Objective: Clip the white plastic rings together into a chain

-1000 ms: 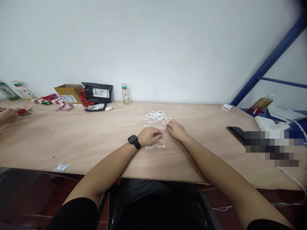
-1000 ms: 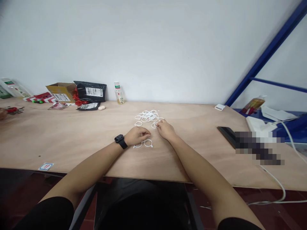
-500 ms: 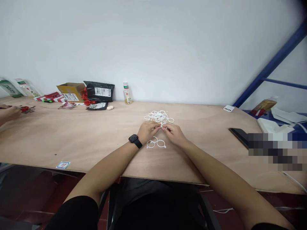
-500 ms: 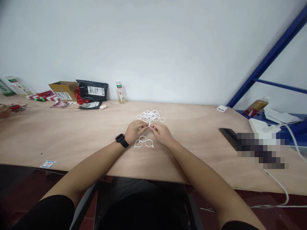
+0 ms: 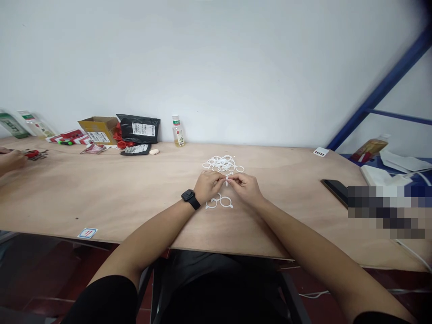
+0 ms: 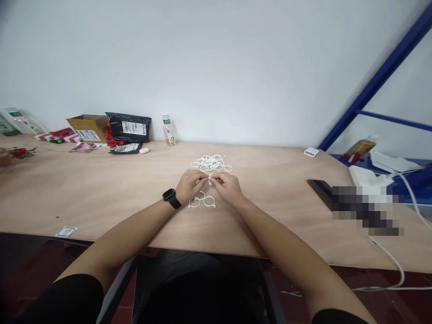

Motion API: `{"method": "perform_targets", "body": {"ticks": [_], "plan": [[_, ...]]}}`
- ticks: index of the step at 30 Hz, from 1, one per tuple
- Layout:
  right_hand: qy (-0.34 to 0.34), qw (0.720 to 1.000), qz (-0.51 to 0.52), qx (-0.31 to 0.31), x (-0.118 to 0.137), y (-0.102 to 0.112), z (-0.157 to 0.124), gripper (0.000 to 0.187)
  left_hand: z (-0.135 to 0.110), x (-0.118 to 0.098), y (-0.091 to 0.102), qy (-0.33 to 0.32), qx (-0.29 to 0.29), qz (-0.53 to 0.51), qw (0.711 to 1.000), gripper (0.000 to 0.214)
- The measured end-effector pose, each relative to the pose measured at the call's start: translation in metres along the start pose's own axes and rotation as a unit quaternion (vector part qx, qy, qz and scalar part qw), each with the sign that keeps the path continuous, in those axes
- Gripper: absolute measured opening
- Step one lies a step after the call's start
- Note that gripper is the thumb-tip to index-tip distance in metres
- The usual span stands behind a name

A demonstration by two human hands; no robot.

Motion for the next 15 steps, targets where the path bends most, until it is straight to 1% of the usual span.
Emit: {"method": "perform_targets", "body": {"ticks": [5, 7, 9, 12, 14, 15], "plan": [[0.005, 1.0, -0.017, -0.006, 0.003, 0.0, -0.001, 0.015, 0.0, -0.001, 0.0, -0.004, 0.002, 0.01, 1.0, 0.018], [-0.006, 1.0, 0.0, -0.002, 0.001, -0.003, 0.0, 0.016, 0.0, 0.001, 0.0, -0.004, -0.007, 0.008, 1.0, 0.018], [-0.029, 0.999, 0.038, 0.002, -0.004, -0.006, 0.0, 0.018, 0.001, 0.003, 0.0, -0.007, -0.019, -0.005, 1.0, 0.019], [-0.051, 0.994, 0.089, 0.047, -0.014, -0.015, 0.002, 0.021, 0.002, 0.004, 0.002, -0.025, -0.022, -0.027, 0.999, 0.019], [-0.056, 0.993, 0.072, 0.081, -0.023, -0.018, 0.004, 0.022, 0.002, 0.006, 0.003, -0.026, -0.009, -0.024, 0.999, 0.017], [-0.057, 0.994, 0.046, 0.087, -0.028, -0.017, 0.006, 0.022, 0.003, 0.008, 0.003, -0.019, 0.004, -0.015, 1.0, 0.016]]}}
Point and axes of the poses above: each hand's wrist, its own z-axis towards the middle knuckle, its own y-axis out of the back of the hand, x = y × z, the point moved 6 cm from there along z, towards the middle knuckle, and after that the axes turned 12 degrees about -z, right-handed, at the moved point
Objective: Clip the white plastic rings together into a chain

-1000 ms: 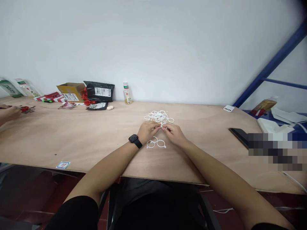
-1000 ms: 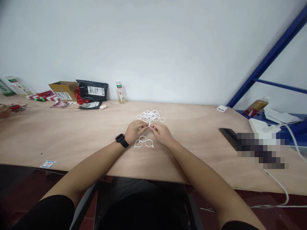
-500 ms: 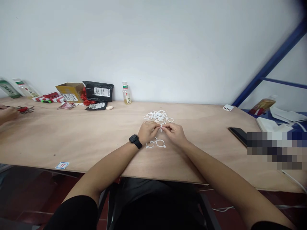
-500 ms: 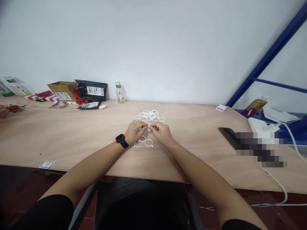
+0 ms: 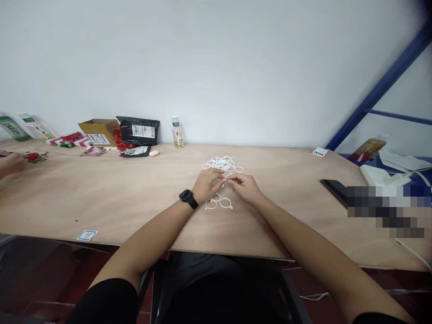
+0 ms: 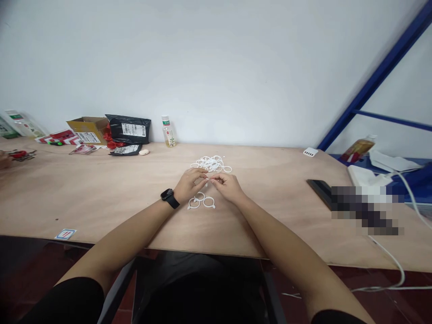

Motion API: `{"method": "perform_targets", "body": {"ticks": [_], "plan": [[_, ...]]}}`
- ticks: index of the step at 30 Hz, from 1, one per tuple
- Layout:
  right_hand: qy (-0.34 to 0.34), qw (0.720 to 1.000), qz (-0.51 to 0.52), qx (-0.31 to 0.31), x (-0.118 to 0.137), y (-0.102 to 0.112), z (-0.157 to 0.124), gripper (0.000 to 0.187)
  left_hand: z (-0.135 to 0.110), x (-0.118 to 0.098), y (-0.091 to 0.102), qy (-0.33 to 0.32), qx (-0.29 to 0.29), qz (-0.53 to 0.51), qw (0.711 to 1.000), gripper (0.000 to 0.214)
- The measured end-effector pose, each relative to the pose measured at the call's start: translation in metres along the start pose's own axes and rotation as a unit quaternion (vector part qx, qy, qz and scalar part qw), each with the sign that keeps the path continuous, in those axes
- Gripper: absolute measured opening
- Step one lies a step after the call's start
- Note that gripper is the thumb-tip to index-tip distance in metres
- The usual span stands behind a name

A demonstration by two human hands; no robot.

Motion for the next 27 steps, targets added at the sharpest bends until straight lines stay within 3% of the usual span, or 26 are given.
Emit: {"method": "perform_targets", "body": {"ticks": [3, 7, 10, 14, 19, 24, 27], "plan": [[0.001, 0.994, -0.106, -0.015, -0.014, 0.012, 0.007, 0.02, -0.001, 0.004, -0.003, 0.024, 0.075, 0.029, 0.996, 0.015], [0.0, 0.977, -0.213, 0.03, -0.031, 0.014, 0.013, 0.022, -0.006, 0.002, -0.018, 0.02, 0.2, 0.021, 0.979, 0.019], [0.006, 0.97, -0.239, 0.05, -0.035, 0.009, 0.013, 0.024, -0.01, -0.002, -0.029, 0.013, 0.24, -0.001, 0.971, 0.02], [0.012, 0.962, -0.263, 0.068, -0.035, 0.001, 0.012, 0.021, -0.01, -0.002, -0.03, 0.017, 0.21, -0.014, 0.977, 0.02], [0.035, 0.962, -0.259, 0.084, -0.028, -0.002, 0.011, 0.011, -0.006, 0.011, -0.017, 0.079, 0.108, -0.015, 0.991, 0.023], [0.139, 0.97, -0.185, 0.07, 0.008, -0.002, 0.001, 0.016, -0.007, 0.033, -0.009, 0.167, 0.009, -0.067, 0.984, 0.031], [0.191, 0.964, -0.178, 0.055, 0.029, -0.003, -0.006, 0.02, -0.01, 0.045, -0.012, 0.201, -0.005, -0.103, 0.974, 0.031]]}}
Point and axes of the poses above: each hand's wrist, its own z-axis towards the middle knuckle, its own y-axis out of the back of the hand, x = y × z, the point moved 6 cm from there along z, towards the middle knuckle, and after that the axes turned 12 degrees about -z, right-handed, at the moved point
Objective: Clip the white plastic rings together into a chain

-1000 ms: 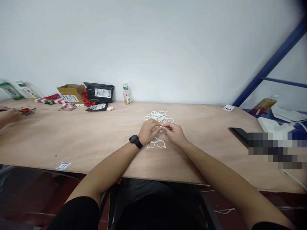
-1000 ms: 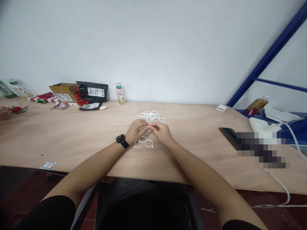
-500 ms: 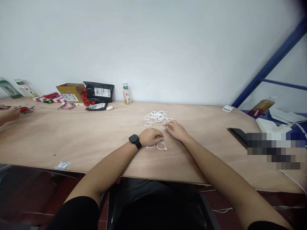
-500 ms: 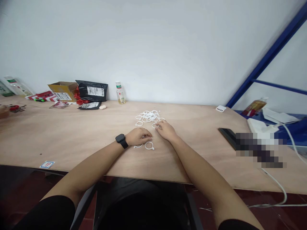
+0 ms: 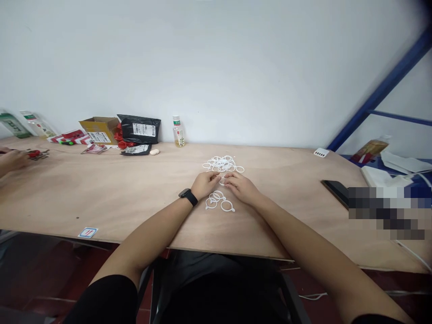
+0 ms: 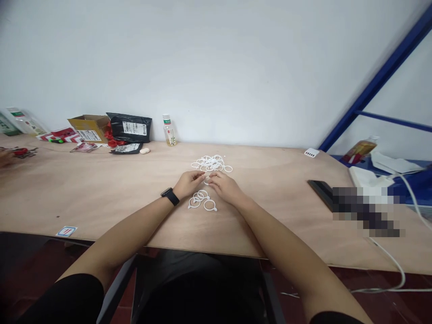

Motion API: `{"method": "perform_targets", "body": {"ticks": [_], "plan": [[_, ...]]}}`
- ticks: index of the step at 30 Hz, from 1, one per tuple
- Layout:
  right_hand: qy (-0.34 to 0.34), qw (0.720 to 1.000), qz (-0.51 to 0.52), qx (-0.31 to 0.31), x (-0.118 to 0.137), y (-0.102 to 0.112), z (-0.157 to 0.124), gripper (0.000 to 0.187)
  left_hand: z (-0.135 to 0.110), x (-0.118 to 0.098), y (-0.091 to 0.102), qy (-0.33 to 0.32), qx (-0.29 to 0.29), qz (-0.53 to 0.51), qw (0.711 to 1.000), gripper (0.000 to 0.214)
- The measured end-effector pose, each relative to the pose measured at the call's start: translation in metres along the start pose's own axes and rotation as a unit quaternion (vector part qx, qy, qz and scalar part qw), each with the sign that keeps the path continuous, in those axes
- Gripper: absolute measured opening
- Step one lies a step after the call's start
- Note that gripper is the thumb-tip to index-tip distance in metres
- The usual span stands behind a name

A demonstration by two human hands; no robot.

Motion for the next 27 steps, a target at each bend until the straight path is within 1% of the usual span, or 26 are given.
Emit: {"method": "perform_targets", "body": {"ticks": [4, 6, 7, 9, 11, 14, 17, 19, 22, 27], "plan": [[0.035, 0.999, -0.005, -0.016, 0.016, 0.005, 0.0, 0.022, 0.001, 0.01, -0.003, 0.021, 0.006, -0.025, 0.999, 0.025], [0.043, 0.999, 0.011, -0.027, 0.02, 0.008, 0.0, 0.02, 0.001, 0.01, -0.003, 0.017, 0.001, -0.023, 1.0, 0.021], [0.036, 0.998, 0.026, -0.039, 0.021, 0.01, 0.0, 0.02, 0.0, 0.008, -0.003, 0.013, -0.002, -0.024, 1.0, 0.02], [-0.002, 0.995, 0.065, -0.076, 0.017, 0.014, 0.0, 0.02, 0.0, 0.003, -0.002, -0.003, -0.013, -0.026, 1.0, 0.018], [-0.058, 0.988, 0.1, -0.105, 0.01, 0.015, 0.0, 0.023, -0.002, -0.006, 0.0, -0.037, -0.025, -0.017, 0.999, 0.016], [-0.131, 0.974, 0.147, -0.113, -0.003, 0.009, -0.002, 0.023, -0.005, -0.023, 0.002, -0.112, -0.032, 0.011, 0.993, 0.014], [-0.187, 0.952, 0.208, -0.122, -0.015, 0.001, -0.005, 0.029, -0.008, -0.034, 0.002, -0.157, -0.037, 0.015, 0.987, 0.014], [-0.202, 0.94, 0.252, -0.114, -0.018, -0.003, -0.005, 0.032, -0.009, -0.037, 0.002, -0.172, -0.032, 0.014, 0.984, 0.013], [-0.205, 0.926, 0.303, -0.095, -0.016, -0.006, -0.004, 0.032, -0.01, -0.041, 0.001, -0.181, -0.019, 0.01, 0.983, 0.012], [-0.22, 0.905, 0.349, -0.105, -0.015, -0.004, -0.003, 0.033, -0.012, -0.046, 0.001, -0.178, -0.011, -0.009, 0.984, 0.015]]}}
Point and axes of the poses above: each hand's wrist, its own z-axis towards the middle knuckle, its own y-axis out of the back of the hand, x = y × z, the point moved 6 cm from there along z, towards the middle knuckle, and after that the axes turned 12 degrees about -z, right-handed, at the moved point
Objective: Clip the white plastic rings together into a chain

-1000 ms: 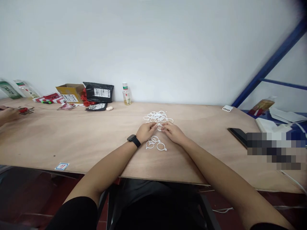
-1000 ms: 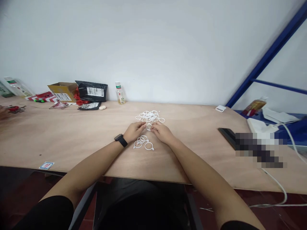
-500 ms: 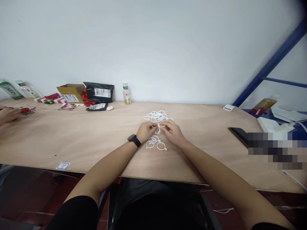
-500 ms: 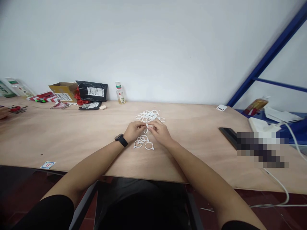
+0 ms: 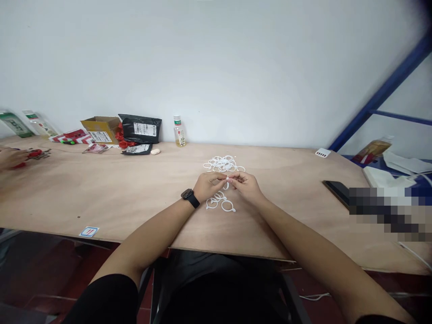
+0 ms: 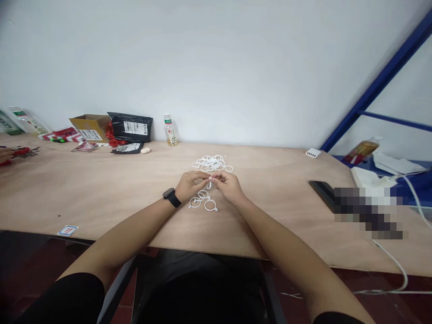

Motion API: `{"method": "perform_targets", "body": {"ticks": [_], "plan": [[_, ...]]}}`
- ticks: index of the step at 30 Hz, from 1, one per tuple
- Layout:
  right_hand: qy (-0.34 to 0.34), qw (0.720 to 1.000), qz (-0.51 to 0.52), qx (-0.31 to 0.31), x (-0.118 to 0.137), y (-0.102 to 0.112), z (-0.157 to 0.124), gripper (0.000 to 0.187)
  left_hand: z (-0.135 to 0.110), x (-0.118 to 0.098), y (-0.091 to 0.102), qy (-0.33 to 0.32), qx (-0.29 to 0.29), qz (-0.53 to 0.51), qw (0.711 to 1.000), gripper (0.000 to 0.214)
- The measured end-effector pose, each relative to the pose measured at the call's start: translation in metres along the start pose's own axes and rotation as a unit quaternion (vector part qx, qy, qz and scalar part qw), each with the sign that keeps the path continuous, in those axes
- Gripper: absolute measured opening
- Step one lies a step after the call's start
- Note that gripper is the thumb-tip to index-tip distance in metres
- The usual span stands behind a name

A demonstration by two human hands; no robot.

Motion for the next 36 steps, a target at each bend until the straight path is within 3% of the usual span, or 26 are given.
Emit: {"method": "perform_targets", "body": {"ticks": [10, 15, 18, 21, 23, 26, 29, 33, 36], "plan": [[0.038, 0.999, -0.027, 0.007, 0.004, -0.002, -0.003, 0.026, -0.001, 0.003, -0.005, 0.018, -0.002, -0.017, 1.0, 0.013], [0.104, 0.976, -0.19, -0.014, 0.016, 0.007, -0.002, 0.016, 0.003, 0.019, 0.006, 0.02, -0.015, 0.044, 0.999, 0.017], [0.153, 0.938, -0.309, 0.03, 0.018, 0.005, -0.002, 0.016, 0.003, 0.042, 0.022, 0.068, -0.033, 0.161, 0.984, 0.018], [0.176, 0.905, -0.375, 0.098, 0.013, -0.006, -0.004, 0.018, -0.003, 0.067, 0.037, 0.171, -0.03, 0.269, 0.947, 0.018], [0.188, 0.894, -0.381, 0.142, 0.011, -0.016, -0.008, 0.02, -0.006, 0.077, 0.038, 0.211, 0.006, 0.288, 0.934, 0.019], [0.199, 0.899, -0.344, 0.184, 0.014, -0.026, -0.013, 0.022, -0.008, 0.08, 0.034, 0.23, 0.05, 0.287, 0.929, 0.015], [0.178, 0.921, -0.319, 0.135, 0.018, -0.02, -0.012, 0.022, -0.005, 0.068, 0.028, 0.2, 0.062, 0.268, 0.94, 0.017], [0.134, 0.939, -0.315, 0.026, 0.019, -0.001, -0.005, 0.029, 0.002, 0.036, 0.015, 0.089, 0.079, 0.202, 0.972, 0.02], [0.141, 0.939, -0.312, 0.022, 0.019, 0.002, -0.003, 0.029, 0.005, 0.01, 0.007, 0.005, 0.071, 0.186, 0.98, 0.02]]}}
Point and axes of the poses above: each hand's wrist, its own z-axis towards the middle knuckle, its own y-axis out of the back of the hand, x = y × z, the point moved 6 cm from there along z, towards the middle knuckle, and after that the axes turned 12 degrees about -z, right-handed, at the moved point
